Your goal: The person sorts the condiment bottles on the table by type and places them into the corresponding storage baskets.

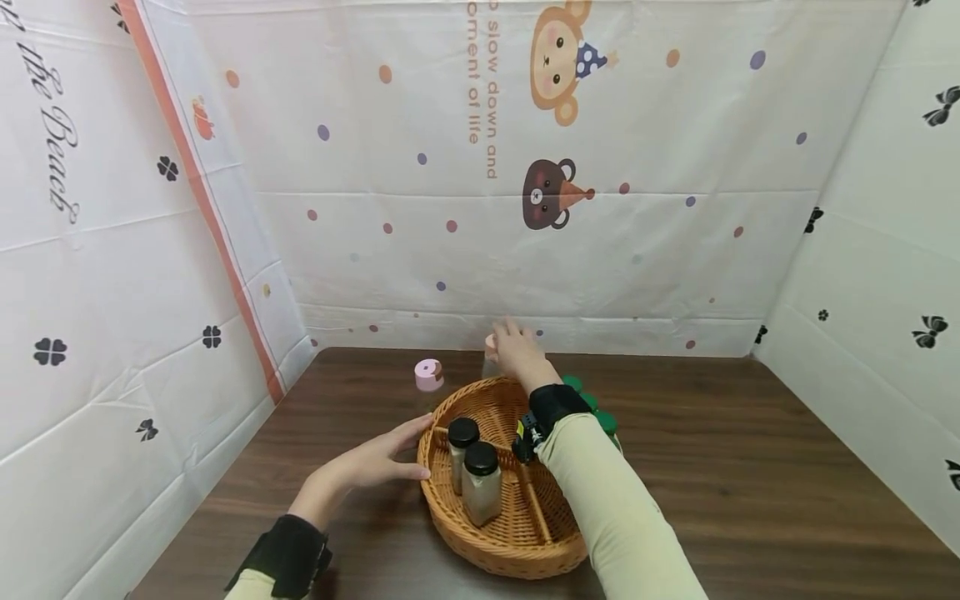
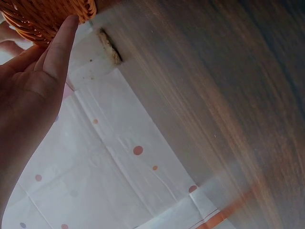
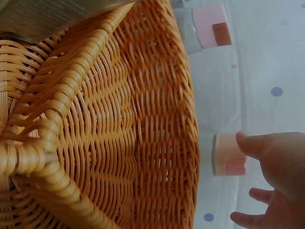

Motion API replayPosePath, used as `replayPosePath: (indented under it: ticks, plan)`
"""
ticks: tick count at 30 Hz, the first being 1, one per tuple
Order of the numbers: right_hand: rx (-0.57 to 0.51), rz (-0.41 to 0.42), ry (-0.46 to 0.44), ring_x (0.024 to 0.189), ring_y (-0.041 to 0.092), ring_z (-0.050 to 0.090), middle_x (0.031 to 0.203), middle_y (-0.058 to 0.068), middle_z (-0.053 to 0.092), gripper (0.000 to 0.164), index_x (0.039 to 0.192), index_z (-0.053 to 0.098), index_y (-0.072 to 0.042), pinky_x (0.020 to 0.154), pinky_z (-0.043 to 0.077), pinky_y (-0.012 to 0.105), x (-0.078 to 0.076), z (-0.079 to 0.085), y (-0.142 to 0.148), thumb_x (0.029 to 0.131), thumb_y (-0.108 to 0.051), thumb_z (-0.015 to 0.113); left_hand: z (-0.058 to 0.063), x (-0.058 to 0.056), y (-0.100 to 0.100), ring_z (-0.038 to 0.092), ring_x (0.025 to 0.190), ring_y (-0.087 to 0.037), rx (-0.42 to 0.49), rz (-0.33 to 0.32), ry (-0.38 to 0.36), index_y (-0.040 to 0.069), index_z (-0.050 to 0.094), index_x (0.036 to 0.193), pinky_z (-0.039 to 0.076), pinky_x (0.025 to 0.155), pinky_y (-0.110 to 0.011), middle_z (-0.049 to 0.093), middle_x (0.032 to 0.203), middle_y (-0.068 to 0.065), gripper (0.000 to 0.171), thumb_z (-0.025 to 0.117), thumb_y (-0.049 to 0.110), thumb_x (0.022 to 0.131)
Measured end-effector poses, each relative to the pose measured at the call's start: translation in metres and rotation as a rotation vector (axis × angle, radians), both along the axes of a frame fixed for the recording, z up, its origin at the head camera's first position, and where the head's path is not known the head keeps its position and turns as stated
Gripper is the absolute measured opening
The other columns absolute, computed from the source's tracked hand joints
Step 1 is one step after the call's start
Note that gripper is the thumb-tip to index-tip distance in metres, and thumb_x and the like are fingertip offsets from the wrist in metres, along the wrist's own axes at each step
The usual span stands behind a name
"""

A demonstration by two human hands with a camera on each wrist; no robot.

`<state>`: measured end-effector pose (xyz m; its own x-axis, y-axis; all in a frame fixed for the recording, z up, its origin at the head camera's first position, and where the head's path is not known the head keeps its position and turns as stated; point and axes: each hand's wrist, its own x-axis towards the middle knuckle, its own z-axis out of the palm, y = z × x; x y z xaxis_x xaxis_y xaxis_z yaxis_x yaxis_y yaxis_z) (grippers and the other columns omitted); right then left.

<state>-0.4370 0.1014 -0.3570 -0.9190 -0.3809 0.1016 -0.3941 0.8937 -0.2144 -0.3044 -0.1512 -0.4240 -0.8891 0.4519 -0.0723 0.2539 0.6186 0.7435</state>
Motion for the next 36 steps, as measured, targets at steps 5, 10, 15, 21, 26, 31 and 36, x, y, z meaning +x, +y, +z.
replayPosePath:
  ticks: [5,10,15,21,26,31,36]
  plan:
    - [0.037,0.029,-0.017,0.142,0.047,0.033,0.156,0.027,0.031,0.053,0.150,0.036,0.000,0.116,0.033,0.058,-0.001,-0.002,-0.002,0.104,-0.021,0.052,-0.001,-0.001,0.000,0.033,0.149,-0.037,-0.007,-0.002,0.005,0.011,0.026,0.159,0.026,0.119,-0.061,0.022,0.166,-0.013,0.086,0.073,0.033,0.090]
    - [-0.064,-0.020,-0.026,0.116,0.040,0.053,0.134,0.027,0.043,0.036,0.128,0.047,0.001,0.091,0.049,0.049,-0.002,-0.002,-0.005,0.103,-0.022,0.056,0.000,-0.001,0.000,0.025,0.152,-0.038,-0.013,0.006,-0.002,0.011,0.026,0.159,0.025,0.119,-0.062,0.021,0.166,-0.015,0.086,0.073,0.035,0.090]
    - [-0.056,-0.059,0.002,0.107,0.036,0.057,0.130,0.027,0.047,0.034,0.120,0.050,0.001,0.083,0.051,0.046,-0.005,-0.003,-0.006,0.098,-0.022,0.063,0.000,-0.001,0.001,0.024,0.152,-0.038,-0.017,0.005,-0.005,0.011,0.026,0.159,0.025,0.119,-0.062,0.021,0.166,-0.015,0.086,0.073,0.034,0.090]
    - [-0.040,-0.071,0.062,0.117,0.044,0.056,0.137,0.033,0.046,0.046,0.133,0.050,0.009,0.095,0.052,0.053,-0.004,-0.004,-0.004,0.100,-0.023,0.059,0.000,-0.001,0.002,0.023,0.152,-0.038,-0.020,0.007,-0.005,0.011,0.026,0.159,0.024,0.119,-0.062,0.021,0.166,-0.017,0.087,0.073,0.034,0.090]
    - [-0.092,-0.093,0.119,0.104,0.040,0.061,0.130,0.031,0.051,0.038,0.121,0.060,0.008,0.087,0.054,0.050,-0.004,-0.004,0.002,0.098,-0.023,0.060,0.000,-0.002,0.004,0.024,0.152,-0.039,-0.010,-0.005,-0.007,0.011,0.026,0.159,0.024,0.119,-0.062,0.020,0.166,-0.017,0.086,0.073,0.032,0.091]
    - [-0.187,-0.125,0.130,0.097,0.035,0.061,0.127,0.026,0.049,0.038,0.116,0.062,0.006,0.082,0.054,0.046,-0.006,0.001,0.006,0.093,-0.023,0.066,0.000,-0.001,0.003,0.029,0.150,-0.040,-0.003,-0.006,-0.010,0.010,0.025,0.159,0.026,0.119,-0.062,0.020,0.166,-0.017,0.086,0.073,0.031,0.091]
    - [-0.250,-0.157,0.159,0.097,0.032,0.059,0.123,0.023,0.050,0.046,0.121,0.058,0.004,0.082,0.053,0.044,-0.002,0.009,0.009,0.090,-0.028,0.069,0.000,0.000,0.002,0.031,0.149,-0.040,-0.002,-0.003,-0.016,0.010,0.025,0.159,0.026,0.118,-0.062,0.019,0.167,-0.015,0.086,0.073,0.031,0.091]
